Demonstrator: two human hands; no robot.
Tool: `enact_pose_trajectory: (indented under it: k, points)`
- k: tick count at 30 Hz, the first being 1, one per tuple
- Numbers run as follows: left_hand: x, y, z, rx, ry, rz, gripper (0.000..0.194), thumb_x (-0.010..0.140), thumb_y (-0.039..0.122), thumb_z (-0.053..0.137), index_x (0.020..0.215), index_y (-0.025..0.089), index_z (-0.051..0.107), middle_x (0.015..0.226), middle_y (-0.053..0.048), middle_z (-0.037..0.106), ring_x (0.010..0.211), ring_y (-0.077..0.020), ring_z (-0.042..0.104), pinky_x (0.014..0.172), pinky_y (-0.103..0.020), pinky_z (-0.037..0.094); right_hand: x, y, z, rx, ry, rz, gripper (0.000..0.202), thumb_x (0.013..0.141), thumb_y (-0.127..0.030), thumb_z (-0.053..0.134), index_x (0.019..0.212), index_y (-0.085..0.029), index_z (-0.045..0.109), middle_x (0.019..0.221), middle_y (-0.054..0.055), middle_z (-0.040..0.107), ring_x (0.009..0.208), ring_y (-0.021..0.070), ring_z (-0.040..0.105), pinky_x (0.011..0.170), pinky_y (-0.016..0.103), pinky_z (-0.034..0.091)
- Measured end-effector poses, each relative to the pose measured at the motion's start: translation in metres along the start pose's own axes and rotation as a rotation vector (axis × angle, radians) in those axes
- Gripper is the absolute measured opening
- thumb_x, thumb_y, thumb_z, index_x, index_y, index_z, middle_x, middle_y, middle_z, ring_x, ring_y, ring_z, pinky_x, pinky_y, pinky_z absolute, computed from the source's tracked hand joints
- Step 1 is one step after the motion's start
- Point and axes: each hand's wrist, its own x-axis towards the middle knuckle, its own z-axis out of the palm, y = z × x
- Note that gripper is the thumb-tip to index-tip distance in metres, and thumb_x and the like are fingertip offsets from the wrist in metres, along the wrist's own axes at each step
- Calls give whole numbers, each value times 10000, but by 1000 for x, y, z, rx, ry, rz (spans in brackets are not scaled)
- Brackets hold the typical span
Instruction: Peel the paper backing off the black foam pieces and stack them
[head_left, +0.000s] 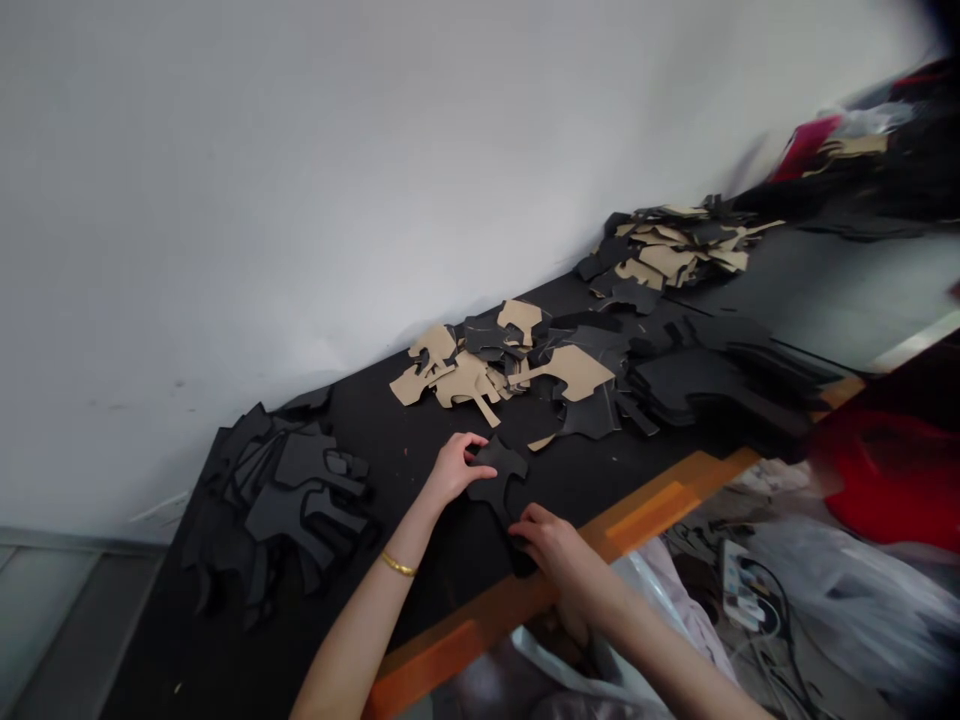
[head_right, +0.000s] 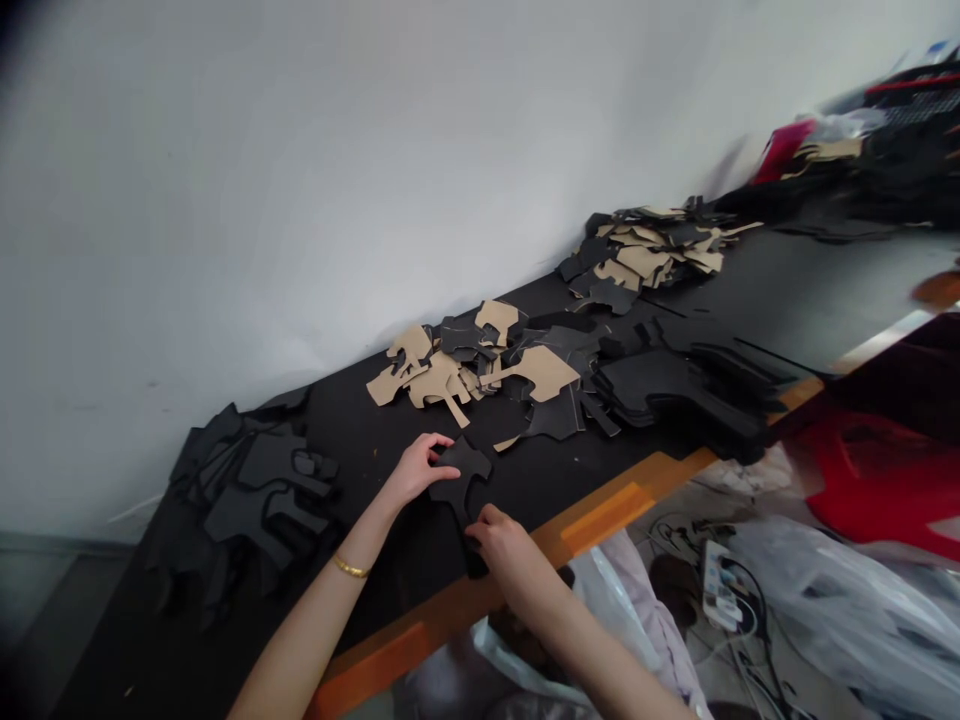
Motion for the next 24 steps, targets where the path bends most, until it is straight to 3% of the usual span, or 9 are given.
enact_pose_trajectory:
  k: [5,13,19,24]
  points:
    - [-1,2,0,11,-3,-3,423,542,240,826,926,194,654,960,-16,562,703,-134,571,667,-271,478,-7,2,-2,-39,-90,-60,331,766,-11,487,957,-210,670,961,42,605,790,139,601,736,216,502]
    - [-1,1,0,5,3,10,425,548,274,828,929,200,656,960,-18,562,700,-134,569,675,-277,490,-28,7,0,-38,-61,-108,475,736,27,451,1088,-210,663,1172,98,604,1056,198,576,915,295,471]
    - [0,1,0,7,-2,8,444,529,242,842,929,188,657,984,-24,554,681,-125,564,683,-280,489,-38,6,0,-103,-37,-132,506,734,11,455,1138,-221,650,1163,100,608,1054,225,565,912,330,482]
    - [0,2,-1,4,-1,9,455,520,242,849,928,183,656,1006,-30,540,680,-123,571,683,-289,501,-46,-1,-6,-106,-6,-125,465,759,37,376,1002,-192,700,1139,105,624,1050,205,584,909,325,501]
